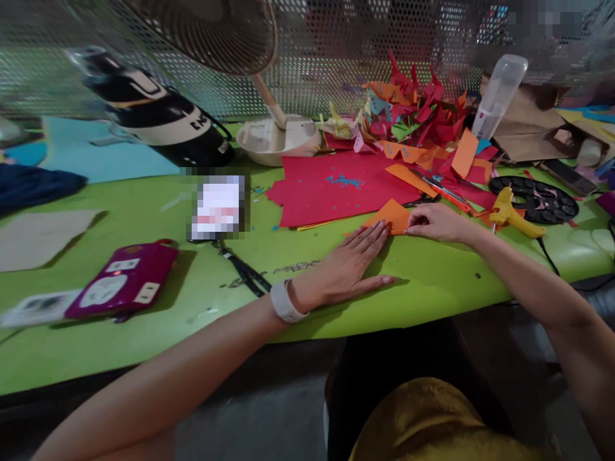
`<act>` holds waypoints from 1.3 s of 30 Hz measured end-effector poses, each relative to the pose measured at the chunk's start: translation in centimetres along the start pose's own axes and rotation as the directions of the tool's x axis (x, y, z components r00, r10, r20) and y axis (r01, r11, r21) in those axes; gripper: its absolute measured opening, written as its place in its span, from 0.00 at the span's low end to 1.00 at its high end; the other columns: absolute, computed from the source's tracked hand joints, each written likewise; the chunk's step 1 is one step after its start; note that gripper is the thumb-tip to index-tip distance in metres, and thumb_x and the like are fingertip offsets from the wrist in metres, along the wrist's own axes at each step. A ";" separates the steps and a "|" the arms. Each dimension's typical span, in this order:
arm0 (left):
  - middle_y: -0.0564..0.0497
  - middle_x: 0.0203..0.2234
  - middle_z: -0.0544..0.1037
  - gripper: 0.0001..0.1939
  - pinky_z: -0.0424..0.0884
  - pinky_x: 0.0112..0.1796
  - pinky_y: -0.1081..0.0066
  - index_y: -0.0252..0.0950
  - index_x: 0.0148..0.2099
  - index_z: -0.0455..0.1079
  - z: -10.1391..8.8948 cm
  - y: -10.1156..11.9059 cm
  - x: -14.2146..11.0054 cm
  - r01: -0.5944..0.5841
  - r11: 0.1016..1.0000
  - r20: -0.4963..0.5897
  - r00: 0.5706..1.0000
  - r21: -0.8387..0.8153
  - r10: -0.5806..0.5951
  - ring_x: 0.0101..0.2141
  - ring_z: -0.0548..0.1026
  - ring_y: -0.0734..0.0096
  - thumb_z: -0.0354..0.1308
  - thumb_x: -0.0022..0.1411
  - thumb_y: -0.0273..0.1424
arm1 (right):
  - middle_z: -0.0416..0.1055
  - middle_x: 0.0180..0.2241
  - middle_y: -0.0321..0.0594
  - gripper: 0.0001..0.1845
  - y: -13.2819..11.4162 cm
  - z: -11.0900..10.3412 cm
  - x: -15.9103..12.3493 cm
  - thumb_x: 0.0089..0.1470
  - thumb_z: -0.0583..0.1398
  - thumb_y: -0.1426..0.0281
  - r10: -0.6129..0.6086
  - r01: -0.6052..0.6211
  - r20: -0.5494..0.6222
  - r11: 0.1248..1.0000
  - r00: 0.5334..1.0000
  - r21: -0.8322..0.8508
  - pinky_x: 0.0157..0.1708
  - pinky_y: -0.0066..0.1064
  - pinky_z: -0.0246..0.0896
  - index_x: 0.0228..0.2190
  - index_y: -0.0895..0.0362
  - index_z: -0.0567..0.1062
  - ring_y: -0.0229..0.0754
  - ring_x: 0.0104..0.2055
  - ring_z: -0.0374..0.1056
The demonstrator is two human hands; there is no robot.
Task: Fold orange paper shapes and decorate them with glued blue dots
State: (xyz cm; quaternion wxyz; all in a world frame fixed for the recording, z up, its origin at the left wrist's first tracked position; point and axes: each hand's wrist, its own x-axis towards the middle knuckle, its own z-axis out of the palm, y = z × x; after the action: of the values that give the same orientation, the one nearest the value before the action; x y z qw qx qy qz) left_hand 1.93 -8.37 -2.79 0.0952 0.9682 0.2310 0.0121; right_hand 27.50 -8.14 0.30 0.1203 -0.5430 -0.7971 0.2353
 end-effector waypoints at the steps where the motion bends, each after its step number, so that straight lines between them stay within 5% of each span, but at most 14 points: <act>1: 0.37 0.71 0.39 0.47 0.43 0.66 0.56 0.31 0.73 0.27 0.0 0.0 0.0 -0.001 1.000 -0.001 1.000 0.002 0.001 0.69 0.40 0.53 0.36 0.67 0.57 | 0.76 0.32 0.40 0.07 -0.1 0.0 0.0 0.55 0.62 0.66 0.010 -0.010 0.002 1.000 1.000 -0.005 0.33 0.29 0.56 0.31 0.58 0.78 0.39 0.33 0.68; 11: 0.38 0.71 0.42 0.49 0.43 0.66 0.57 0.30 0.73 0.38 -0.4 0.3 0.2 0.040 0.999 0.028 0.999 0.017 -0.040 0.69 0.44 0.51 0.38 0.64 0.61 | 0.78 0.31 0.41 0.06 -0.2 -0.7 -0.3 0.54 0.62 0.69 0.115 -0.115 0.056 0.993 0.992 -0.003 0.32 0.30 0.57 0.29 0.58 0.78 0.40 0.33 0.70; 39: 0.38 0.70 0.47 0.49 0.50 0.64 0.51 0.36 0.73 0.43 0.5 1.4 1.0 0.139 0.990 -0.065 0.988 0.029 -0.137 0.67 0.52 0.47 0.38 0.62 0.64 | 0.77 0.29 0.40 0.06 0.8 -2.8 -1.3 0.51 0.62 0.70 0.200 -0.192 0.147 0.979 0.969 -0.065 0.30 0.30 0.57 0.26 0.58 0.79 0.39 0.30 0.69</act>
State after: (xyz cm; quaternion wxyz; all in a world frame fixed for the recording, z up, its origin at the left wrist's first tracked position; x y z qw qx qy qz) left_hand 3.49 -9.27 -3.07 0.0722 0.9505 0.3006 0.0320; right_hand 29.89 -8.45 2.40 0.0214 -0.6024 -0.7521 0.2666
